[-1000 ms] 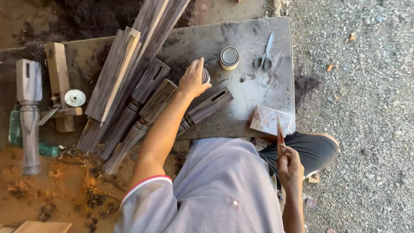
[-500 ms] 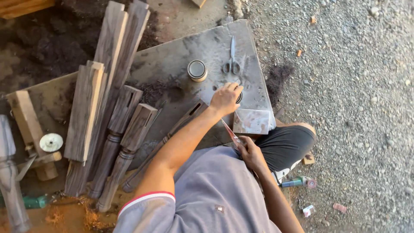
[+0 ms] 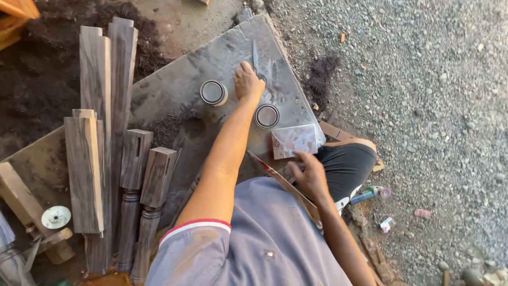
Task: Staining wooden furniture legs using a small brush and stain cans in a workshop setting.
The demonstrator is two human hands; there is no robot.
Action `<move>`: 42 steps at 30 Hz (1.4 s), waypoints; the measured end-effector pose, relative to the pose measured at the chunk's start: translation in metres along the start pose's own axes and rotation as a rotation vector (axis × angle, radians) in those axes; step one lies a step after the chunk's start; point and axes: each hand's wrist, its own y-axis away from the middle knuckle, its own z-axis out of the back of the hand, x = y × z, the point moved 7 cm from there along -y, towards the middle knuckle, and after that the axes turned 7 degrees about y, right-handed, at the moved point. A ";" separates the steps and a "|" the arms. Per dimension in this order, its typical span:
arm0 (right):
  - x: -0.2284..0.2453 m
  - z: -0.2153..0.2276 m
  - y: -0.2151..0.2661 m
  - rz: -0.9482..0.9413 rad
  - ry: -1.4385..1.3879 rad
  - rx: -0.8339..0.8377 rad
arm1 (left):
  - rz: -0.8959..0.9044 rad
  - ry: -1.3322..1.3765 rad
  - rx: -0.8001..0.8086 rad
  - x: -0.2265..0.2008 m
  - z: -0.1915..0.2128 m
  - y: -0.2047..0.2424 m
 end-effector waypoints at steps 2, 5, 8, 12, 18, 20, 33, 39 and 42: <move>-0.025 0.006 -0.006 -0.192 -0.141 -0.065 | 0.088 0.050 0.124 0.002 0.003 -0.003; -0.037 0.025 -0.023 -0.263 -0.259 -0.109 | -0.057 0.375 0.162 -0.022 0.038 0.008; -0.032 0.042 -0.041 -0.244 -0.468 -0.234 | -0.470 0.700 0.180 -0.086 0.080 0.080; -0.046 0.031 -0.058 -0.426 -0.955 -0.238 | -0.572 0.779 0.323 -0.132 0.134 0.202; -0.072 0.003 -0.049 -0.390 -1.166 -0.184 | -0.715 0.708 0.391 -0.107 0.136 0.263; -0.083 0.003 -0.047 -0.397 -0.738 -0.149 | -0.917 0.661 0.377 -0.101 0.148 0.267; 0.047 0.022 -0.105 0.189 0.694 -0.094 | -0.588 0.043 0.300 -0.048 0.095 0.153; 0.043 -0.004 -0.118 0.210 0.970 0.057 | -0.547 0.037 0.362 -0.053 0.094 0.151; 0.056 -0.024 -0.124 0.278 1.101 0.060 | -0.516 0.035 0.380 -0.045 0.083 0.149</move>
